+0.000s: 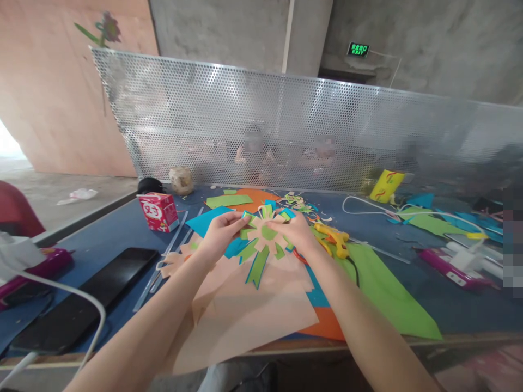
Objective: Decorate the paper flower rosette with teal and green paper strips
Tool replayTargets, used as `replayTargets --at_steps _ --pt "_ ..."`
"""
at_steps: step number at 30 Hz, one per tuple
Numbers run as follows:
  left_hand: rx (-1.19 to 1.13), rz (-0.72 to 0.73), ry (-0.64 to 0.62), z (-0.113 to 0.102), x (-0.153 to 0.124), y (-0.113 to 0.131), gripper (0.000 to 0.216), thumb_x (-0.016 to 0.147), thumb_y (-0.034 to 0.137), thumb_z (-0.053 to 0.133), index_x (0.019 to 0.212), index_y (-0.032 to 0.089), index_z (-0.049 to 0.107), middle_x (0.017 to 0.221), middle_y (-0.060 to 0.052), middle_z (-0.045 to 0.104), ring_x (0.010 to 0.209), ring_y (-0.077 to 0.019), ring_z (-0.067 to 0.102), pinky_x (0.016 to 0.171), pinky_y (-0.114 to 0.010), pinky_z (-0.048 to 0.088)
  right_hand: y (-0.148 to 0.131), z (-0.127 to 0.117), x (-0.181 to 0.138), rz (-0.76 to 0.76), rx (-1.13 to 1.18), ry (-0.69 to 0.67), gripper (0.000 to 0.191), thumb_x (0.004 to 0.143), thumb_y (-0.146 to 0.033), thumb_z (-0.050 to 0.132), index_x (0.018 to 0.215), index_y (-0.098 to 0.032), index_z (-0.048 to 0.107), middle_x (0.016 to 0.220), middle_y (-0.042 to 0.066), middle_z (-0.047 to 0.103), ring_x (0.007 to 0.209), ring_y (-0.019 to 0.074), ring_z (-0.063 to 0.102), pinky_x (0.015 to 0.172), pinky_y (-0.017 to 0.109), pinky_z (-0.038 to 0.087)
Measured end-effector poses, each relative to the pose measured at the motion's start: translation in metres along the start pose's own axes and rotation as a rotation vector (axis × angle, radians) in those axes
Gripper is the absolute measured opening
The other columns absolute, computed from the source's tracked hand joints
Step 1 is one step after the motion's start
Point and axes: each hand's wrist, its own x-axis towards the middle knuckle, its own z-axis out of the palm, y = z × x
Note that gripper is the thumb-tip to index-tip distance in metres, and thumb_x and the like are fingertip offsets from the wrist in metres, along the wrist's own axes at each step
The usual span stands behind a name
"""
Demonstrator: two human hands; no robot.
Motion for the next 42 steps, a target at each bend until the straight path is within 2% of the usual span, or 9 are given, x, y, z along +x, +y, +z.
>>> replayTargets --at_steps 13,22,26,32,37,42 --pt "0.026 0.028 0.05 0.0 0.001 -0.003 0.023 0.058 0.03 0.071 0.071 0.015 0.061 0.065 0.0 0.065 0.061 -0.0114 0.061 0.058 -0.022 0.046 0.003 -0.001 0.0 0.049 0.037 -0.007 0.024 0.051 -0.029 0.068 0.072 -0.02 0.061 0.07 -0.001 0.064 0.065 0.0165 0.059 0.06 0.026 0.044" --pt "0.066 0.042 0.062 0.002 0.0 -0.003 0.025 0.056 0.033 0.071 0.069 0.014 0.061 0.063 -0.001 0.065 0.059 -0.0119 0.06 0.057 -0.023 0.046 -0.002 -0.002 -0.001 0.014 0.04 -0.047 0.021 0.053 -0.028 0.067 0.07 -0.018 0.061 0.068 -0.001 0.063 0.065 0.016 0.058 0.063 0.027 0.045" --pt "0.062 0.053 0.039 0.003 -0.001 -0.002 0.024 0.059 0.033 0.069 0.071 0.015 0.06 0.063 0.0 0.064 0.058 -0.011 0.059 0.057 -0.022 0.046 -0.003 -0.002 -0.002 0.025 0.03 -0.037 0.023 0.053 -0.029 0.068 0.072 -0.018 0.06 0.069 0.0 0.063 0.066 0.0164 0.058 0.064 0.028 0.045" --pt "0.081 0.123 -0.108 0.007 -0.005 -0.004 0.028 0.058 0.026 0.071 0.081 0.016 0.059 0.075 -0.002 0.067 0.07 -0.0153 0.062 0.068 -0.027 0.048 -0.001 -0.002 -0.001 0.05 0.014 -0.02 0.021 0.055 -0.03 0.067 0.071 -0.018 0.062 0.072 0.002 0.064 0.067 0.0174 0.059 0.061 0.027 0.045" --pt "0.074 0.118 -0.071 0.01 -0.006 -0.006 0.028 0.057 0.024 0.071 0.081 0.016 0.059 0.075 -0.002 0.067 0.068 -0.0158 0.062 0.066 -0.028 0.048 0.001 -0.001 0.0 -0.008 0.024 -0.035 0.019 0.053 -0.029 0.067 0.068 -0.018 0.061 0.072 0.002 0.064 0.067 0.0178 0.059 0.063 0.028 0.044" --pt "0.088 0.128 -0.056 0.012 -0.007 -0.006 0.017 0.059 0.024 0.069 0.071 0.017 0.06 0.068 0.002 0.065 0.064 -0.0134 0.06 0.061 -0.024 0.046 -0.001 0.0 -0.001 -0.01 -0.016 -0.005 0.014 0.054 -0.027 0.066 0.064 -0.019 0.058 0.07 0.001 0.063 0.065 0.0168 0.058 0.062 0.027 0.043"
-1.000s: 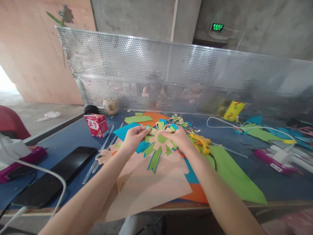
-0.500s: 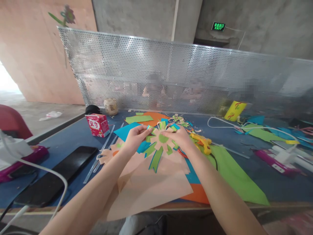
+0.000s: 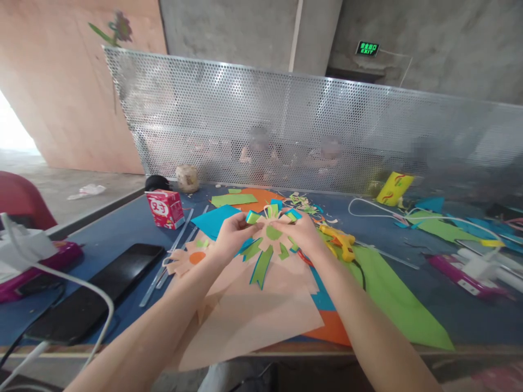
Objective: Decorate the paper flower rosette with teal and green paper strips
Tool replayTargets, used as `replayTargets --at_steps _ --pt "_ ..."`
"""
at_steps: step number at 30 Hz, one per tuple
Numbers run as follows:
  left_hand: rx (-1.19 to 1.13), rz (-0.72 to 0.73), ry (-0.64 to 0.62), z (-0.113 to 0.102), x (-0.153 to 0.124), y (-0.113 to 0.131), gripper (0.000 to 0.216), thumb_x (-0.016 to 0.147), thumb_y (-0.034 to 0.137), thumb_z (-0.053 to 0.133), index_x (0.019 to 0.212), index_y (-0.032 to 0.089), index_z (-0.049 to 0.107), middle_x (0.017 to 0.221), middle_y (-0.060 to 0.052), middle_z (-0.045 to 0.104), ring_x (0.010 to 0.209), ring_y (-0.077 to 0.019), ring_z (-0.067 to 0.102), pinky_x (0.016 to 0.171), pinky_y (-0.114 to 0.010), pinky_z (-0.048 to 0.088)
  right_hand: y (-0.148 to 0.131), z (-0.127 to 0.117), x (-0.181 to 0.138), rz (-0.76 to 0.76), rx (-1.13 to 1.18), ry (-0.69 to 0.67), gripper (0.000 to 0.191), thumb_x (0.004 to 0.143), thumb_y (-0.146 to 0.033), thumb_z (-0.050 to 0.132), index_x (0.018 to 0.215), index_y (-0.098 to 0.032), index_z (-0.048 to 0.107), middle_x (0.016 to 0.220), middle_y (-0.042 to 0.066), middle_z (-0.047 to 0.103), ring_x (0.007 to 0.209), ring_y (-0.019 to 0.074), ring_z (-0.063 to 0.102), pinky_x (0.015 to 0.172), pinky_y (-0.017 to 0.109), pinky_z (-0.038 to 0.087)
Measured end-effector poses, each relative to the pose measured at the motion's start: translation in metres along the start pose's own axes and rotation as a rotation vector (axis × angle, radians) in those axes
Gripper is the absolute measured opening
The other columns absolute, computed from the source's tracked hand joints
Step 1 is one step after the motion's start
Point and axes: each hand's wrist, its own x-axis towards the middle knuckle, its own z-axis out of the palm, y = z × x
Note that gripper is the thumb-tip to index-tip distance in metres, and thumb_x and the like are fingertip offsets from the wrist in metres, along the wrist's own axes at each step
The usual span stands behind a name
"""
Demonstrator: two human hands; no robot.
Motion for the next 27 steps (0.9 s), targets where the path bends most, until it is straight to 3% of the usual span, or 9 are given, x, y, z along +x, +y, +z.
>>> replayTargets --at_steps 16,22,27 --pt "0.058 -0.047 0.053 -0.001 0.001 -0.003 0.023 0.057 0.034 0.069 0.068 0.015 0.061 0.061 -0.001 0.064 0.057 -0.0148 0.059 0.054 -0.025 0.045 0.003 0.001 0.0 0.059 0.004 0.001 0.019 0.054 -0.029 0.067 0.067 -0.017 0.06 0.07 0.001 0.061 0.066 0.0166 0.056 0.062 0.027 0.044" --pt "-0.011 0.0 0.018 -0.004 0.001 0.001 0.025 0.057 0.029 0.07 0.076 0.014 0.064 0.07 -0.003 0.067 0.063 -0.0158 0.062 0.064 -0.028 0.048 0.003 -0.002 0.002 0.049 0.016 0.033 0.022 0.052 -0.028 0.069 0.069 -0.017 0.06 0.067 0.0 0.06 0.063 0.0155 0.056 0.061 0.026 0.044" --pt "-0.061 -0.005 -0.097 -0.009 0.0 0.005 0.02 0.063 0.023 0.066 0.081 0.016 0.066 0.076 -0.003 0.068 0.071 -0.0152 0.062 0.07 -0.028 0.048 0.003 -0.007 0.003 0.055 0.116 0.015 0.023 0.05 -0.03 0.072 0.067 -0.019 0.06 0.065 -0.002 0.06 0.061 0.015 0.057 0.059 0.026 0.045"
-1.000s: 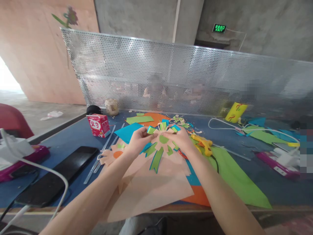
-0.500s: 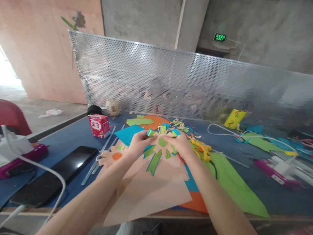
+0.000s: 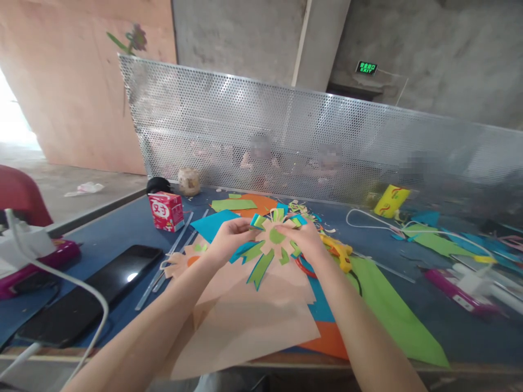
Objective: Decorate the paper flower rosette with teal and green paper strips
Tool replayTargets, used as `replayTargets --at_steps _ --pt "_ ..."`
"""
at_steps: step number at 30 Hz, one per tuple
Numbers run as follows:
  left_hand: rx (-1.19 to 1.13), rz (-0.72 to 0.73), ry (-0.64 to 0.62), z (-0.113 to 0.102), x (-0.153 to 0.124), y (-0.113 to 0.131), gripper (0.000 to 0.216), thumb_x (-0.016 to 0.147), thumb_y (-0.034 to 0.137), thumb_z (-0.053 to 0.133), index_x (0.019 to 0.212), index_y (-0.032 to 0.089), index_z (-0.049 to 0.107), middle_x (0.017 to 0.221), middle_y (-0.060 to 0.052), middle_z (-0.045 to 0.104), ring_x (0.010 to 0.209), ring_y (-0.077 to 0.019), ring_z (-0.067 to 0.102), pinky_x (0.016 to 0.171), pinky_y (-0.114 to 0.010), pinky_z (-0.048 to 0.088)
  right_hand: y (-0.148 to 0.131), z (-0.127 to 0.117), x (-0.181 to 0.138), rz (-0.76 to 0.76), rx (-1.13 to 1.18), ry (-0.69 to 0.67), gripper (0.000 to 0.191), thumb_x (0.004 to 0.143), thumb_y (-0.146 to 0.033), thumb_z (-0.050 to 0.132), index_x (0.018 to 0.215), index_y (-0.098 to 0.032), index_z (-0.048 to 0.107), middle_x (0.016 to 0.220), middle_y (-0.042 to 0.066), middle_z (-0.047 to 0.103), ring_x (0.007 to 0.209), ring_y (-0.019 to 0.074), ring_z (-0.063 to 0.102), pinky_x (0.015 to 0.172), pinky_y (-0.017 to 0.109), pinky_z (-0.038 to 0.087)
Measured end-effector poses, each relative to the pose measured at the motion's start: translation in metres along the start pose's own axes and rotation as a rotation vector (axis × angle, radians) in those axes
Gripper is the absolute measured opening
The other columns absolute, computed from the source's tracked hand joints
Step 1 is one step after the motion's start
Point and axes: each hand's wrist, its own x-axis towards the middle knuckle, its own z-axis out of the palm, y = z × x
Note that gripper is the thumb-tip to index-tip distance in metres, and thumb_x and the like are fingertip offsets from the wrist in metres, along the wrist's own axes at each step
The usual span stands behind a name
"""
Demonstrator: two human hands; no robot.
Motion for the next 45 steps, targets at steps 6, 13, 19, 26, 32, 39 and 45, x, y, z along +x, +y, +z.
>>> replayTargets --at_steps 6,13,19,26,32,39,45 --pt "-0.012 -0.02 0.093 -0.0033 0.0009 0.0008 0.02 0.062 0.024 0.066 0.08 0.017 0.068 0.072 -0.003 0.068 0.065 -0.0123 0.062 0.064 -0.023 0.048 0.0009 -0.0001 0.0002 0.028 0.073 -0.039 0.022 0.049 -0.029 0.073 0.065 -0.018 0.061 0.068 -0.001 0.062 0.062 0.0153 0.058 0.06 0.026 0.045" --pt "0.021 -0.026 0.148 -0.0033 0.0021 -0.0018 0.016 0.062 0.025 0.065 0.074 0.016 0.069 0.062 -0.002 0.067 0.054 -0.0108 0.059 0.054 -0.02 0.045 -0.0053 0.0021 -0.0023 0.026 -0.052 -0.028 0.022 0.05 -0.03 0.072 0.066 -0.017 0.063 0.068 0.001 0.063 0.065 0.0164 0.058 0.064 0.027 0.045" --pt "-0.019 -0.05 0.169 -0.0034 0.0042 -0.0044 0.016 0.061 0.026 0.065 0.07 0.014 0.069 0.058 -0.003 0.066 0.05 -0.0107 0.058 0.05 -0.02 0.044 -0.0032 0.0007 -0.0032 -0.029 -0.112 -0.095 0.024 0.056 -0.032 0.068 0.075 -0.018 0.064 0.077 0.003 0.066 0.073 0.0188 0.06 0.067 0.029 0.046" --pt "-0.149 -0.105 0.127 -0.0023 0.0035 -0.0005 0.018 0.057 0.026 0.067 0.068 0.012 0.068 0.058 -0.006 0.067 0.056 -0.016 0.061 0.053 -0.023 0.046 -0.006 -0.0029 -0.0055 -0.059 -0.125 -0.148 0.025 0.059 -0.03 0.066 0.082 -0.019 0.063 0.084 0.004 0.067 0.078 0.0196 0.061 0.071 0.03 0.046" --pt "-0.094 -0.093 0.146 -0.0023 0.0031 -0.0014 0.017 0.054 0.024 0.069 0.067 0.013 0.068 0.056 -0.004 0.066 0.048 -0.0124 0.058 0.048 -0.021 0.043 -0.0066 -0.0013 -0.0048 -0.037 -0.149 -0.121 0.026 0.057 -0.029 0.067 0.081 -0.019 0.063 0.084 0.004 0.066 0.076 0.0196 0.061 0.068 0.03 0.047" --pt "-0.045 -0.075 0.144 -0.0037 0.0036 -0.0028 0.014 0.057 0.023 0.066 0.068 0.014 0.068 0.058 -0.003 0.066 0.049 -0.0106 0.056 0.047 -0.02 0.041 -0.0012 -0.0012 -0.0012 -0.033 -0.083 -0.084 0.025 0.056 -0.027 0.068 0.079 -0.018 0.063 0.078 0.003 0.066 0.074 0.019 0.061 0.068 0.03 0.047" --pt "0.135 -0.011 0.162 -0.0029 0.0027 -0.0021 0.012 0.061 0.016 0.06 0.07 0.017 0.068 0.064 -0.001 0.067 0.054 -0.0108 0.058 0.057 -0.021 0.045 0.0023 -0.0031 0.0012 -0.049 -0.067 -0.087 0.024 0.056 -0.029 0.067 0.078 -0.019 0.063 0.077 0.002 0.066 0.073 0.0194 0.061 0.068 0.03 0.047"
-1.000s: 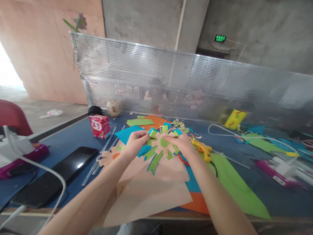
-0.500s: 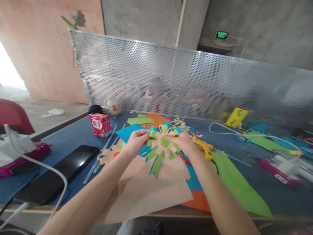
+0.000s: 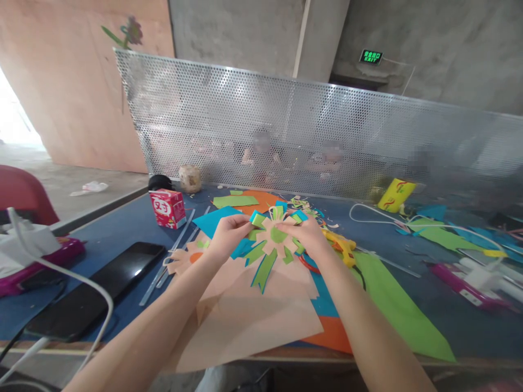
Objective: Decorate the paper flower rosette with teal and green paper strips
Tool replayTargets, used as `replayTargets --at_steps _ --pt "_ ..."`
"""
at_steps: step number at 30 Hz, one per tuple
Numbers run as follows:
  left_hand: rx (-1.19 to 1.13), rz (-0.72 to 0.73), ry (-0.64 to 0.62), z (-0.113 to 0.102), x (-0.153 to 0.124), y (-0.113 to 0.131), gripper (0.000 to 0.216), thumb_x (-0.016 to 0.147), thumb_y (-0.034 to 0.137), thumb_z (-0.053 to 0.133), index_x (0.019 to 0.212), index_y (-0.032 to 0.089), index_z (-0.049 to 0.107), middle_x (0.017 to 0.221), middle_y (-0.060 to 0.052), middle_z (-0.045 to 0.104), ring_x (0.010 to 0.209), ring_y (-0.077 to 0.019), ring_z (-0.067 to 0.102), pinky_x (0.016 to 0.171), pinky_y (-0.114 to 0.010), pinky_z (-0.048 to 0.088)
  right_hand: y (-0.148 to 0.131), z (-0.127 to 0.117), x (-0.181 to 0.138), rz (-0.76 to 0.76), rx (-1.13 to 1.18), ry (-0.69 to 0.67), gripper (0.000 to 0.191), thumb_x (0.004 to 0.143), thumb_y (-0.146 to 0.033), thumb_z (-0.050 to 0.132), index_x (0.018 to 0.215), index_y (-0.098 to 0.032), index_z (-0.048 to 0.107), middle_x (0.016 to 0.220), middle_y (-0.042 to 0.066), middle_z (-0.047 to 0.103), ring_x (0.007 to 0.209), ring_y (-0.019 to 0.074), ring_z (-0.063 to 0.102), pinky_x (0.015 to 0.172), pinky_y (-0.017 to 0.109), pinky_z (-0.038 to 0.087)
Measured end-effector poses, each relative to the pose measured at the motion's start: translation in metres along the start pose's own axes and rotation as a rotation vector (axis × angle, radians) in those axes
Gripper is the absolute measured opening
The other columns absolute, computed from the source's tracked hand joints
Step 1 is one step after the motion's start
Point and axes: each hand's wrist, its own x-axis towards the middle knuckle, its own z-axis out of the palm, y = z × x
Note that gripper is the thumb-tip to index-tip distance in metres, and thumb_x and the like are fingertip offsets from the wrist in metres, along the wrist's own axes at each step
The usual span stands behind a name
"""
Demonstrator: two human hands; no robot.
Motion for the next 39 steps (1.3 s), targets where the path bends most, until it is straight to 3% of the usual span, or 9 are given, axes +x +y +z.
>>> replayTargets --at_steps 10,17,30,35,39 --pt "0.132 0.088 0.018 0.0 -0.002 0.003 0.016 0.064 0.017 0.056 0.074 0.017 0.068 0.065 -0.001 0.066 0.059 -0.0119 0.059 0.058 -0.022 0.045 0.001 0.001 0.002 0.011 0.048 0.054 0.024 0.051 -0.028 0.071 0.071 -0.019 0.06 0.068 -0.001 0.063 0.066 0.0173 0.06 0.063 0.028 0.046" --pt "-0.051 -0.009 0.013 0.003 -0.004 0.005 0.017 0.063 0.019 0.06 0.078 0.015 0.067 0.068 -0.002 0.067 0.059 -0.0116 0.06 0.06 -0.022 0.046 0.003 0.0 0.003 0.024 0.043 0.078 0.027 0.05 -0.03 0.071 0.071 -0.019 0.059 0.068 0.0 0.063 0.067 0.0188 0.06 0.065 0.03 0.046" --pt "-0.268 -0.041 -0.128 0.003 -0.006 0.005 0.017 0.061 0.02 0.063 0.077 0.014 0.063 0.072 -0.005 0.067 0.068 -0.0166 0.062 0.064 -0.028 0.049 -0.002 0.001 0.001 0.049 0.021 0.108 0.028 0.048 -0.029 0.072 0.07 -0.02 0.059 0.066 -0.001 0.063 0.066 0.0184 0.06 0.065 0.03 0.046" --pt "-0.142 0.005 -0.131 0.008 -0.008 0.004 0.023 0.061 0.023 0.067 0.082 0.015 0.061 0.077 -0.004 0.066 0.073 -0.0153 0.062 0.071 -0.028 0.047 -0.005 0.003 -0.001 0.022 0.026 0.066 0.025 0.053 -0.027 0.068 0.075 -0.02 0.061 0.073 0.001 0.065 0.07 0.0186 0.061 0.066 0.029 0.047" --pt "-0.121 0.043 -0.061 0.013 -0.006 0.001 0.024 0.06 0.026 0.068 0.079 0.015 0.06 0.075 -0.002 0.065 0.069 -0.0144 0.061 0.068 -0.027 0.047 -0.005 0.006 -0.002 0.014 -0.01 0.06 0.025 0.054 -0.028 0.068 0.076 -0.019 0.062 0.074 0.002 0.065 0.072 0.019 0.061 0.067 0.029 0.046"
